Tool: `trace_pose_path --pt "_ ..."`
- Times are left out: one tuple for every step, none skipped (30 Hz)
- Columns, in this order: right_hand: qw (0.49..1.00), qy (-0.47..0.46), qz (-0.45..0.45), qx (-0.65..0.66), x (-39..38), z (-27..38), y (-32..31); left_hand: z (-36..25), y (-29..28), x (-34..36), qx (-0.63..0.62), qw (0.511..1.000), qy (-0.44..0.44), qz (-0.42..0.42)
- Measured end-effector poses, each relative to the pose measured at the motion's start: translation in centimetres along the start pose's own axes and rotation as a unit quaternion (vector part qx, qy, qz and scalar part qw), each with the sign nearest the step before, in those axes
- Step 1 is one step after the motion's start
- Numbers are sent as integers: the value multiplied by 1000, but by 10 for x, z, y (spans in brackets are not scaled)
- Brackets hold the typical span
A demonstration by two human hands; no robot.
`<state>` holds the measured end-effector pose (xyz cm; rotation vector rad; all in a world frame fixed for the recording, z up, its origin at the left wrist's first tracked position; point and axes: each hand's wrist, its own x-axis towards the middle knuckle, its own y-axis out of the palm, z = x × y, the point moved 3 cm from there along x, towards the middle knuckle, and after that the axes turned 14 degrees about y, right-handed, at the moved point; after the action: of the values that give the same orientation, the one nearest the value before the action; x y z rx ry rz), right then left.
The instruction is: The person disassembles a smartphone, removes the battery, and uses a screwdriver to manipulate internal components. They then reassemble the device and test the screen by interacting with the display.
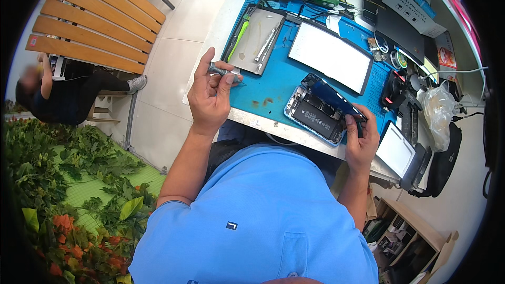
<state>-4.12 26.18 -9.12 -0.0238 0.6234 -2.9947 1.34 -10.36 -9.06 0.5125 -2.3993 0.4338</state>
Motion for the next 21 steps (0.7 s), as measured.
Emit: trace_pose_path --pt "1000 0 0 1 0 0 0 0 0 0 1 1000 2 1" --pt "1000 -1 1 1 0 0 0 0 0 0 -1 1000 0 -1" --pt "1000 -1 1 2 0 1 0 0 0 0 -3 1000 -1 -2" --pt "1000 1 2 1 0 1 0 0 0 0 -4 1000 -3 -3" --pt "1000 3 3 0 0 1 0 -1 1 1 -6 1000 0 -15" --pt "1000 5 3 -1 0 2 0 -1 3 1 -8 1000 3 -26" --pt "1000 5 2 0 0 2 0 -2 3 2 -10 999 5 -38" --pt "1000 5 1 2 0 2 1 -2 3 2 -10 999 5 -38" --pt "1000 5 0 3 0 3 1 -2 3 2 -9 999 4 -39" --pt "1000 4 -1 3 0 2 1 -2 3 2 -8 999 3 -40" --pt "1000 3 -2 2 0 1 1 -2 3 1 -9 999 3 -40" --pt "1000 2 -3 2 0 1 1 -2 3 1 -10 999 2 -40" --pt "1000 2 -1 5 0 2 1 -2 3 1 -10 999 1 -40" --pt "1000 3 1 9 0 3 1 -3 3 0 -8 999 2 -39" --pt "1000 3 2 12 0 4 1 -4 3 1 -7 999 3 -38" --pt "1000 7 1 14 0 4 0 -5 3 2 -6 999 4 -36" --pt "1000 12 -1 15 0 4 0 -5 3 2 -18 999 -2 -43" --pt "1000 18 -7 15 -2 4 -3 -3 4 3 -35 998 -8 -48" --pt "999 22 -5 25 -2 4 -2 -2 5 3 -53 997 -15 -51" --pt "999 26 -4 34 1 5 3 -1 2 3 -61 996 -20 -69" --pt "999 34 -12 40 1 5 2 -1 0 2 -78 993 -28 -81"
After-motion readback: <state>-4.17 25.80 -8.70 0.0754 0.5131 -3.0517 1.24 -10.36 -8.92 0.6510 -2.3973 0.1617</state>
